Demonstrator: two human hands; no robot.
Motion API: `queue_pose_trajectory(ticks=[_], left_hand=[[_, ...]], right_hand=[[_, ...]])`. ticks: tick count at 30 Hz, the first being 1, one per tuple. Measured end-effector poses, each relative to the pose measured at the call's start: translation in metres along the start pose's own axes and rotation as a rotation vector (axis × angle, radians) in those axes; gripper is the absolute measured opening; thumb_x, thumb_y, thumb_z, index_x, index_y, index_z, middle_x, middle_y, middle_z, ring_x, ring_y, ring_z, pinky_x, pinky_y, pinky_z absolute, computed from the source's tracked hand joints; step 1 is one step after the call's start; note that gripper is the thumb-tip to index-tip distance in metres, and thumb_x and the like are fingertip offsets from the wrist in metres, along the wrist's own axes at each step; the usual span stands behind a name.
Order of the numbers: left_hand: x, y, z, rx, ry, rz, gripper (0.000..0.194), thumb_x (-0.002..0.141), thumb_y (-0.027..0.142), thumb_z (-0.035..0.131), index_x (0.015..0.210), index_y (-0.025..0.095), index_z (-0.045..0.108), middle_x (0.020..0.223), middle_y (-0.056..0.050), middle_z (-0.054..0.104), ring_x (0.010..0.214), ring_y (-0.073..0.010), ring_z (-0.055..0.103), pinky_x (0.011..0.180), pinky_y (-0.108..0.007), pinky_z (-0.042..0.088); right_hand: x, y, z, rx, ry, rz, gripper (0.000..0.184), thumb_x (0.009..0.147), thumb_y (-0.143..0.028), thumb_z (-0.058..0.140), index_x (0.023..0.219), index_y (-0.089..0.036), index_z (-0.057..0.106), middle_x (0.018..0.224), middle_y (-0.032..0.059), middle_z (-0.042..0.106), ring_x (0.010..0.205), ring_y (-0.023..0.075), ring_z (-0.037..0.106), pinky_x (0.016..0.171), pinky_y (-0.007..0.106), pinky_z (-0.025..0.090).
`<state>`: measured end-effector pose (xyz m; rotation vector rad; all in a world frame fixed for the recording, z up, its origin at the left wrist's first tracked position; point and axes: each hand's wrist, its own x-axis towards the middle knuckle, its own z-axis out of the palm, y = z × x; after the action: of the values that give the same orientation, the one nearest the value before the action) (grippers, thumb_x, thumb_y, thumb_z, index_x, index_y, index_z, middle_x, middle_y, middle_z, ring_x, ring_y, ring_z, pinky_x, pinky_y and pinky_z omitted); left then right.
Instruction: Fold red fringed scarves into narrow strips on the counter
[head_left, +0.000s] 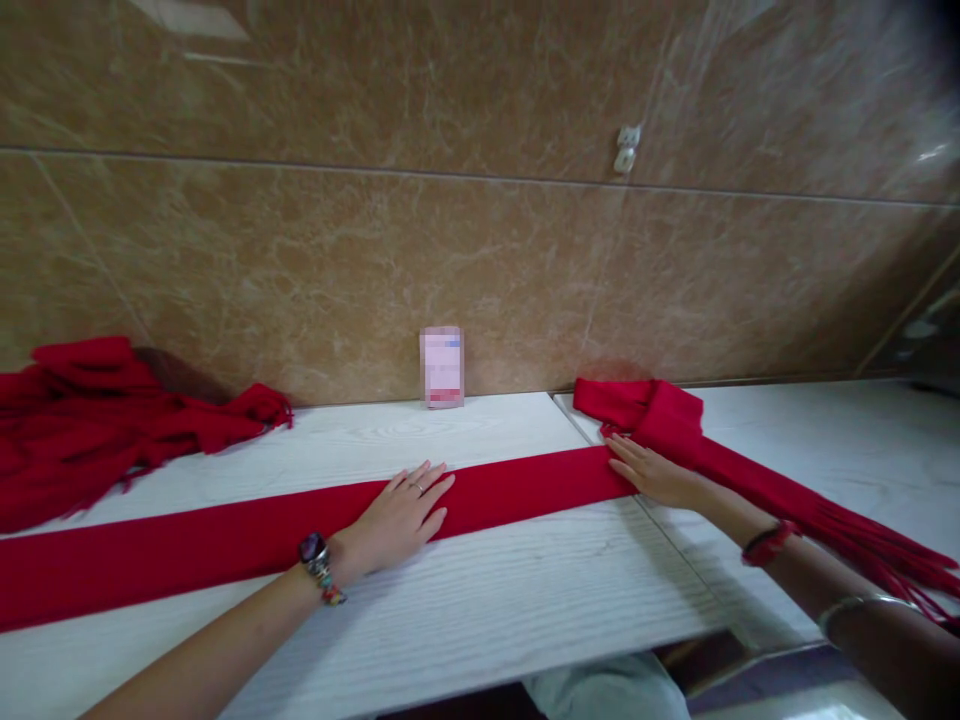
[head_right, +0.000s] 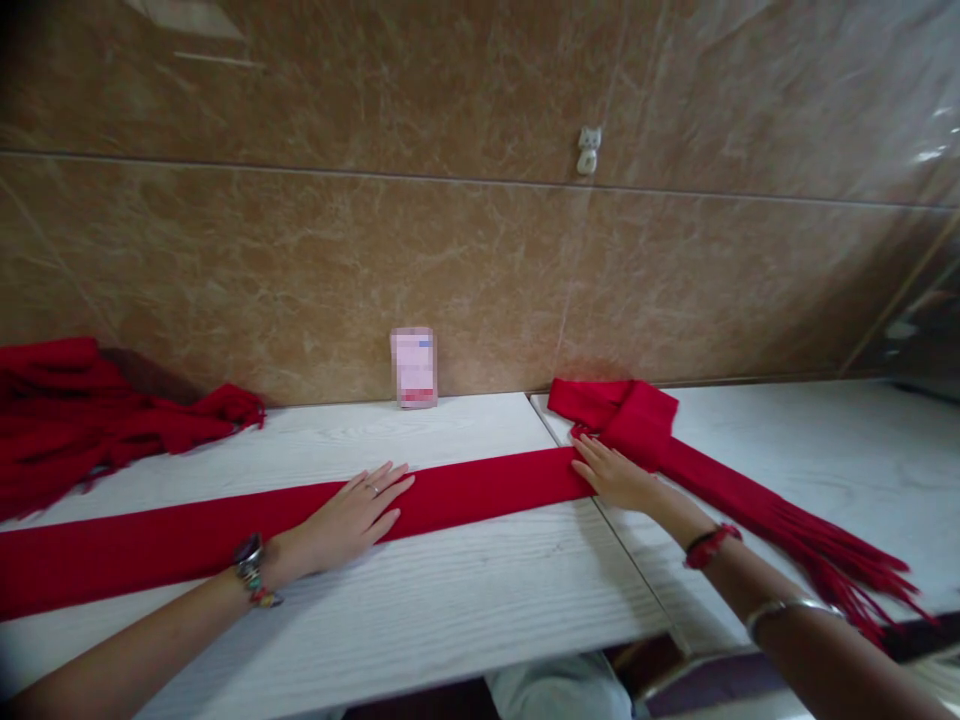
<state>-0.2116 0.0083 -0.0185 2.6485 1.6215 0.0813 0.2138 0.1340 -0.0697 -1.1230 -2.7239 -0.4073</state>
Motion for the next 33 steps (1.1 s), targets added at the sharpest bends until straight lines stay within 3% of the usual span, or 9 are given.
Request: queue_pose_trajectory(ticks=[4, 8, 10, 12, 19, 23, 28, 30, 33], left_hand=[[0.013, 0.015, -0.010, -0.019, 0.013, 0.034, 0.046, 0.092, 0.041, 0.031, 0.133, 0.022, 0.039, 0.147, -0.007, 0.026, 0.136, -0.0214, 0.019, 0.109, -0.043, 0.019], [0.022, 0.028, -0.005, -0.061, 0.033, 0.105, 0.047, 0.093, 0.040, 0.030, 0.136, 0.022, 0.035, 0.146, -0.007, 0.027, 0.135, -0.0213, 0.022, 0.108, -0.042, 0.021], [0.021, 0.029, -0.001, -0.073, 0.025, 0.114, 0.048, 0.093, 0.038, 0.030, 0.137, 0.022, 0.033, 0.146, -0.006, 0.026, 0.135, -0.0216, 0.022, 0.109, -0.042, 0.020], [0.019, 0.028, 0.001, -0.080, 0.009, 0.114, 0.049, 0.093, 0.039, 0.030, 0.138, 0.021, 0.031, 0.147, -0.006, 0.025, 0.135, -0.0212, 0.021, 0.109, -0.042, 0.019], [0.015, 0.027, -0.001, -0.110, 0.016, 0.120, 0.052, 0.094, 0.043, 0.024, 0.139, 0.019, 0.029, 0.147, -0.005, 0.025, 0.135, -0.0211, 0.021, 0.109, -0.042, 0.020], [0.014, 0.029, -0.002, -0.124, 0.018, 0.111, 0.052, 0.093, 0.043, 0.026, 0.139, 0.019, 0.030, 0.147, -0.005, 0.026, 0.135, -0.0213, 0.022, 0.109, -0.042, 0.020], [0.007, 0.024, -0.003, -0.126, 0.019, 0.065, 0.054, 0.093, 0.049, 0.022, 0.139, 0.021, 0.029, 0.148, -0.005, 0.023, 0.136, -0.0228, 0.018, 0.109, -0.044, 0.019], [0.004, 0.021, -0.004, -0.129, -0.005, 0.049, 0.055, 0.093, 0.050, 0.021, 0.140, 0.022, 0.027, 0.149, -0.005, 0.021, 0.136, -0.0238, 0.015, 0.110, -0.044, 0.017], [0.002, 0.019, -0.005, -0.140, -0.038, 0.036, 0.057, 0.093, 0.052, 0.020, 0.140, 0.022, 0.026, 0.149, -0.005, 0.018, 0.137, -0.0250, 0.013, 0.110, -0.046, 0.015]], right_hand=[[0.044, -0.046, -0.019, 0.144, 0.101, 0.027, 0.043, 0.091, -0.027, 0.031, 0.124, -0.007, 0.050, 0.135, 0.0215, 0.043, 0.129, 0.0296, 0.033, 0.100, 0.054, 0.035], [0.089, -0.118, -0.036, 0.323, -0.016, -0.064, 0.054, 0.092, -0.039, 0.028, 0.136, -0.009, 0.035, 0.142, 0.0147, 0.034, 0.132, 0.0235, 0.028, 0.106, 0.044, 0.030], [0.093, -0.133, -0.036, 0.361, -0.070, -0.111, 0.052, 0.093, -0.040, 0.027, 0.138, -0.015, 0.034, 0.142, 0.0105, 0.036, 0.131, 0.0211, 0.030, 0.108, 0.044, 0.028], [0.085, -0.126, -0.029, 0.363, -0.087, -0.108, 0.050, 0.094, -0.040, 0.025, 0.138, -0.019, 0.033, 0.141, 0.0084, 0.037, 0.131, 0.0203, 0.030, 0.108, 0.046, 0.026], [0.048, -0.033, 0.006, 0.308, 0.011, 0.062, 0.059, 0.089, -0.051, 0.024, 0.128, -0.014, 0.049, 0.132, 0.0142, 0.049, 0.124, 0.0277, 0.041, 0.103, 0.048, 0.034], [0.070, -0.062, -0.011, 0.390, 0.012, 0.102, 0.059, 0.088, -0.052, 0.029, 0.133, -0.017, 0.043, 0.138, 0.0111, 0.041, 0.128, 0.0270, 0.035, 0.105, 0.047, 0.032], [0.086, -0.133, -0.043, 0.473, -0.129, -0.156, 0.051, 0.091, -0.044, 0.033, 0.139, -0.027, 0.032, 0.144, 0.0041, 0.031, 0.131, 0.0239, 0.028, 0.107, 0.048, 0.024], [0.080, -0.136, -0.045, 0.446, -0.157, -0.180, 0.050, 0.092, -0.043, 0.032, 0.139, -0.029, 0.028, 0.144, 0.0031, 0.030, 0.132, 0.0246, 0.027, 0.107, 0.053, 0.021], [0.057, -0.105, -0.028, 0.374, -0.126, -0.117, 0.050, 0.092, -0.041, 0.030, 0.141, -0.031, 0.021, 0.144, 0.0019, 0.029, 0.131, 0.0248, 0.028, 0.105, 0.054, 0.026]])
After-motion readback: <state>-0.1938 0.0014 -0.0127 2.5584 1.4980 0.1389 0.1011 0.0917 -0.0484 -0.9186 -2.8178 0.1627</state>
